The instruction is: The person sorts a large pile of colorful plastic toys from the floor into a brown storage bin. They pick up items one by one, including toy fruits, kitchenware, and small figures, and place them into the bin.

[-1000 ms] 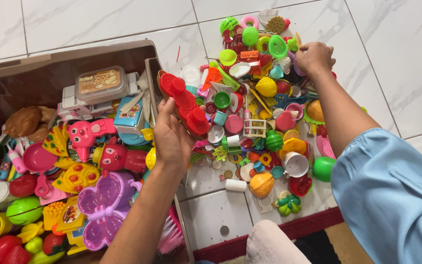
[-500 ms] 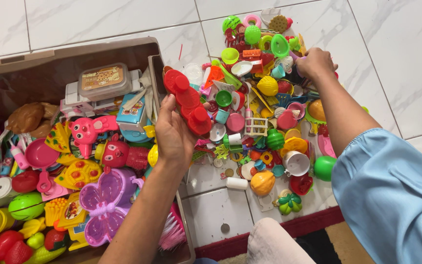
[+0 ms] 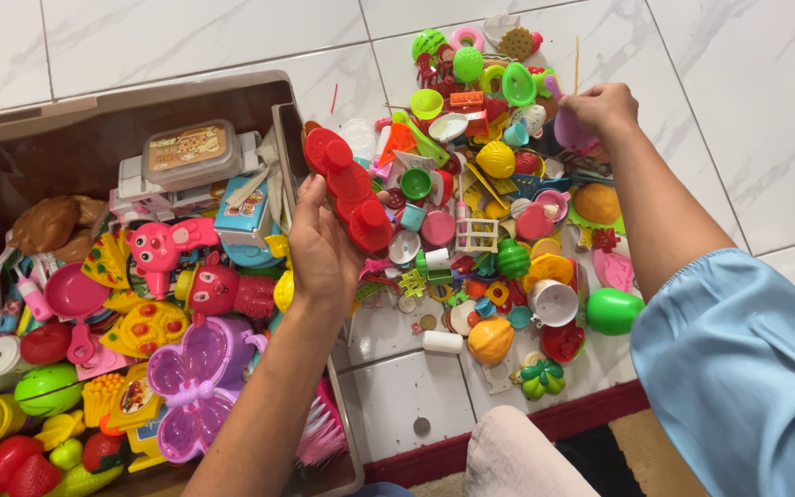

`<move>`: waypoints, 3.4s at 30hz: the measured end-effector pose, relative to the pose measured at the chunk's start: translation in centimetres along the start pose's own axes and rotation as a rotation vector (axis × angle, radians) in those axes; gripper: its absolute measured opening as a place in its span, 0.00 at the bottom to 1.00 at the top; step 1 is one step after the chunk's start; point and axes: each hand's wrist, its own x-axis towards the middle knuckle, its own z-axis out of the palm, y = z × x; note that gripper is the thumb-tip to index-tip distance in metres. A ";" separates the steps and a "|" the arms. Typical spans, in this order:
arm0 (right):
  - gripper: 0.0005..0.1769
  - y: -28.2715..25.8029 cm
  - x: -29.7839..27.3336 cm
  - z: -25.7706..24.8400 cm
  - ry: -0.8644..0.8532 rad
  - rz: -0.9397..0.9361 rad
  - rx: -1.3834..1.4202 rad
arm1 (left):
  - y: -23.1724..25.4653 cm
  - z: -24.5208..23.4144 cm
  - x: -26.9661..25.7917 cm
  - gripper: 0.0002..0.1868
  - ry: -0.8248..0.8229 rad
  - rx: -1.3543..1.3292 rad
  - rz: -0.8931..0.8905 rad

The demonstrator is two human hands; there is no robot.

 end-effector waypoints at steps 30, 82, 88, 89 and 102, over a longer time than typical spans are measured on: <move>0.22 -9.6 -20.9 1.4 -0.396 -0.429 0.994 | -0.7 -0.4 0.7 0.29 0.024 0.155 -0.002; 0.24 -12.7 -35.4 5.0 -0.884 -0.345 1.126 | -0.1 1.4 -0.5 0.19 0.021 0.311 0.021; 0.25 -12.9 -35.9 4.8 -0.827 -0.340 1.125 | 0.1 1.2 -0.6 0.19 0.060 0.401 0.013; 0.26 -12.9 -35.9 4.8 -0.796 -0.353 1.098 | 0.0 0.9 -0.6 0.20 0.042 0.417 0.042; 0.29 -11.3 -32.7 5.2 -1.022 -0.370 1.083 | -0.4 0.6 -0.4 0.18 0.038 0.447 0.049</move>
